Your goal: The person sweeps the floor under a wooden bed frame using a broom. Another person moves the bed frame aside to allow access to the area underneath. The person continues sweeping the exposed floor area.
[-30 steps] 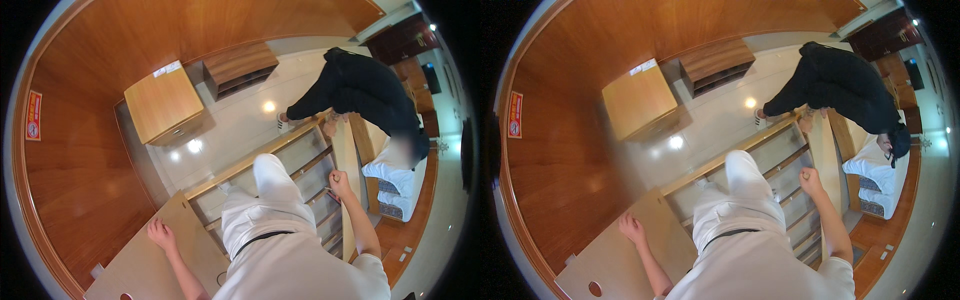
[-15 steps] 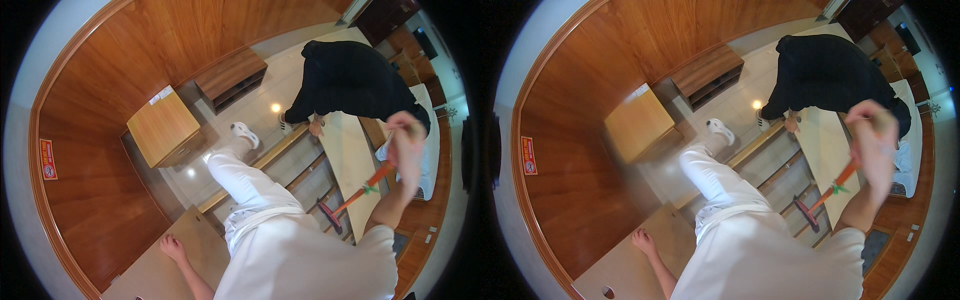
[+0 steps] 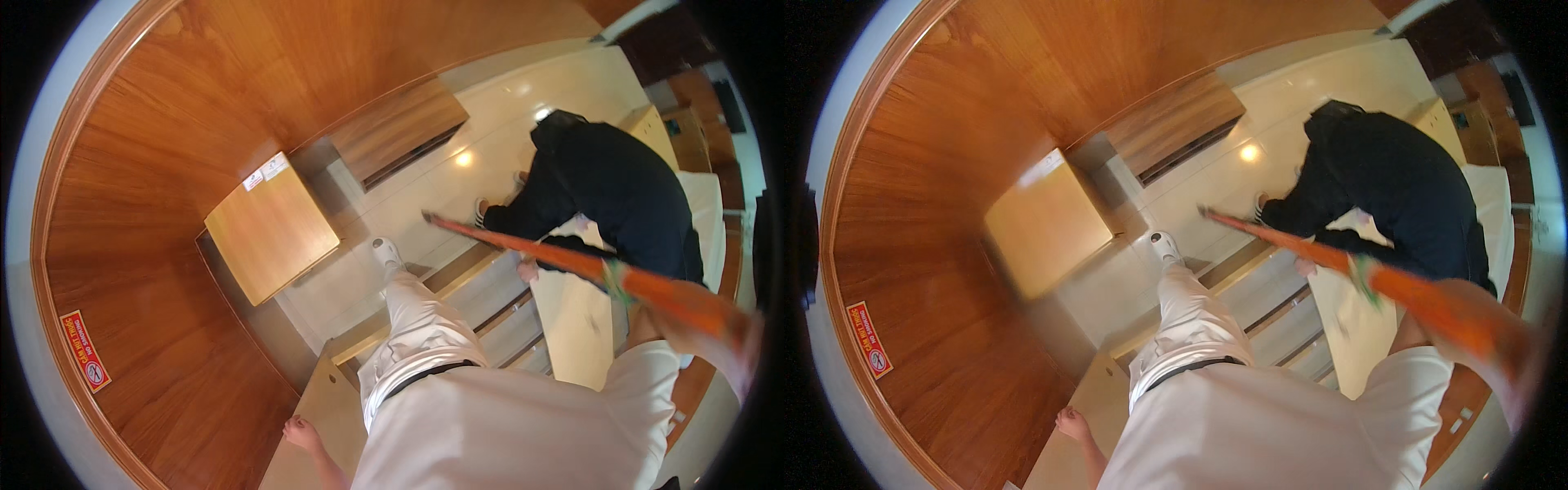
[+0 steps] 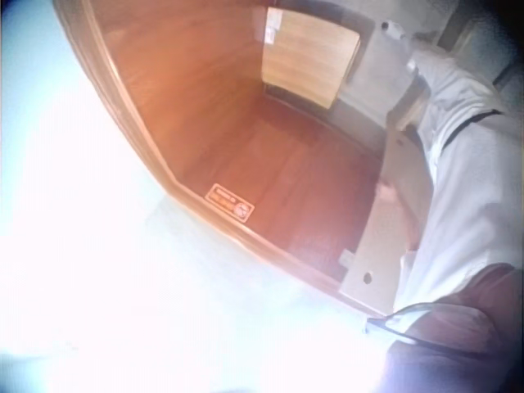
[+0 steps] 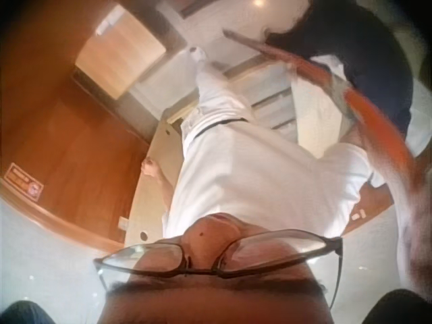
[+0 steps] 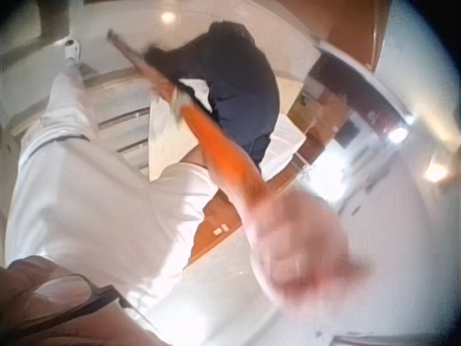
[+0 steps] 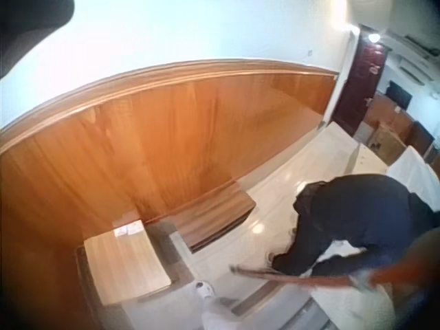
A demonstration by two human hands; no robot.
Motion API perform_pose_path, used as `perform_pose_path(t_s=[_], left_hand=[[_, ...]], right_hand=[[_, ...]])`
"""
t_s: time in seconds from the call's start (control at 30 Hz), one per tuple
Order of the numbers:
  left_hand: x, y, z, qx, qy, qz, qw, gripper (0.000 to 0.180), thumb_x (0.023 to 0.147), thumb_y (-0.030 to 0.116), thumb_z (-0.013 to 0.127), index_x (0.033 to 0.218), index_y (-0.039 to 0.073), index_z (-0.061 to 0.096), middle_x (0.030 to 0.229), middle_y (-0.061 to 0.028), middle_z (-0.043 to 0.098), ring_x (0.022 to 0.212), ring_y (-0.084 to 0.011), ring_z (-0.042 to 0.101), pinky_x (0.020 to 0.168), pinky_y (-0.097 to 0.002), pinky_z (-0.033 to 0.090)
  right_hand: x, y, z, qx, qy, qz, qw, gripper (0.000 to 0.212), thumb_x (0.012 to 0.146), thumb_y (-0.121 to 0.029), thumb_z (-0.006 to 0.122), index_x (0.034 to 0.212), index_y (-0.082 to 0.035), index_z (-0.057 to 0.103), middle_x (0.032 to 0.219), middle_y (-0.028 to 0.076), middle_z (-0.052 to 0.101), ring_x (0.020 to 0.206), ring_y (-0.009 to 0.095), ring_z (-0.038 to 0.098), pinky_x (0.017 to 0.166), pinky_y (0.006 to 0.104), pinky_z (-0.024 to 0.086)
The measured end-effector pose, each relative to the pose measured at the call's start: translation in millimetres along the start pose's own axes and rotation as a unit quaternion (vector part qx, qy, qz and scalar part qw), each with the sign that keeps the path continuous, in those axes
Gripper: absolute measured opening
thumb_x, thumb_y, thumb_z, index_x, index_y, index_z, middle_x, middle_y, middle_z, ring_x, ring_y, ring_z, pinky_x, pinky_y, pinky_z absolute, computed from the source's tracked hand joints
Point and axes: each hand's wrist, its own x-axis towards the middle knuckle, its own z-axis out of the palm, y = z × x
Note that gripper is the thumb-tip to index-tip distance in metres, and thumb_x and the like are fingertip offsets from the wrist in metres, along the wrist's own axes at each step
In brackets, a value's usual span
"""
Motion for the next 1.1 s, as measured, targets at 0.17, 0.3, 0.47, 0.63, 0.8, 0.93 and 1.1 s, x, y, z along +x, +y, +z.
perform_pose_path(t_s=[0.17,0.3,0.47,0.63,0.8,0.93,1.1], left_hand=[[68,4,-15,-0.291,-0.04,-0.128,0.947,0.022,0.084,-0.009,0.056,0.097,-0.001,0.071,0.089,-0.0099,0.069,0.09,-0.0214,0.067,0.077,-0.0323,0.054],[142,84,-82,-0.294,-0.01,-0.042,0.955,0.025,0.083,-0.013,0.053,0.101,-0.005,0.068,0.094,-0.0103,0.067,0.089,-0.0185,0.066,0.077,-0.0289,0.053],[179,166,-128,-0.298,-0.023,0.022,0.954,0.028,0.079,-0.014,0.052,0.1,-0.004,0.068,0.093,-0.0131,0.066,0.084,-0.0242,0.065,0.076,-0.0329,0.053],[215,221,-134,-0.29,0.004,0.155,0.944,0.029,0.077,-0.014,0.052,0.098,-0.004,0.068,0.09,-0.0154,0.064,0.081,-0.0293,0.062,0.073,-0.0362,0.051],[262,278,-120,-0.302,-0.023,0.184,0.935,0.029,0.076,-0.012,0.053,0.098,-0.002,0.069,0.092,-0.0161,0.066,0.085,-0.0314,0.063,0.077,-0.0382,0.052],[272,324,-108,-0.325,-0.038,0.269,0.906,0.027,0.077,-0.01,0.055,0.097,0.001,0.07,0.098,-0.0174,0.069,0.095,-0.0355,0.066,0.086,-0.0418,0.053],[286,365,-89,-0.34,-0.11,0.376,0.855,0.025,0.078,-0.01,0.056,0.097,0.0,0.07,0.097,-0.0163,0.069,0.093,-0.0332,0.066,0.085,-0.0397,0.053]], right_hand=[[193,150,-9,-0.051,0.364,-0.205,0.907,0.017,0.092,-0.003,0.046,0.084,-0.003,0.06,0.056,-0.003,0.044,0.05,0.005,0.041,0.049,0.0248,0.04],[276,244,-7,-0.067,0.346,-0.14,0.925,0.016,0.089,0.003,0.049,0.08,-0.001,0.062,0.065,0.0,0.055,0.057,0.008,0.054,0.054,0.0225,0.046],[305,301,-23,-0.04,0.322,-0.093,0.941,0.015,0.088,0.004,0.048,0.081,0.002,0.062,0.073,0.003,0.061,0.067,0.011,0.063,0.064,0.0245,0.052],[306,297,-21,-0.067,0.307,-0.047,0.948,0.015,0.086,0.006,0.048,0.083,0.003,0.062,0.078,0.006,0.064,0.073,0.012,0.064,0.069,0.0251,0.053],[294,308,-3,-0.084,0.276,-0.059,0.956,0.016,0.083,0.007,0.048,0.084,0.004,0.063,0.082,0.007,0.066,0.078,0.013,0.063,0.075,0.0252,0.051],[273,317,28,-0.093,0.286,-0.06,0.952,0.017,0.082,0.008,0.049,0.084,0.003,0.065,0.085,0.007,0.066,0.081,0.013,0.063,0.076,0.0249,0.049],[206,326,70,-0.162,0.326,-0.067,0.929,0.018,0.08,0.009,0.051,0.089,0.003,0.066,0.088,0.009,0.066,0.082,0.014,0.061,0.074,0.0254,0.046]])
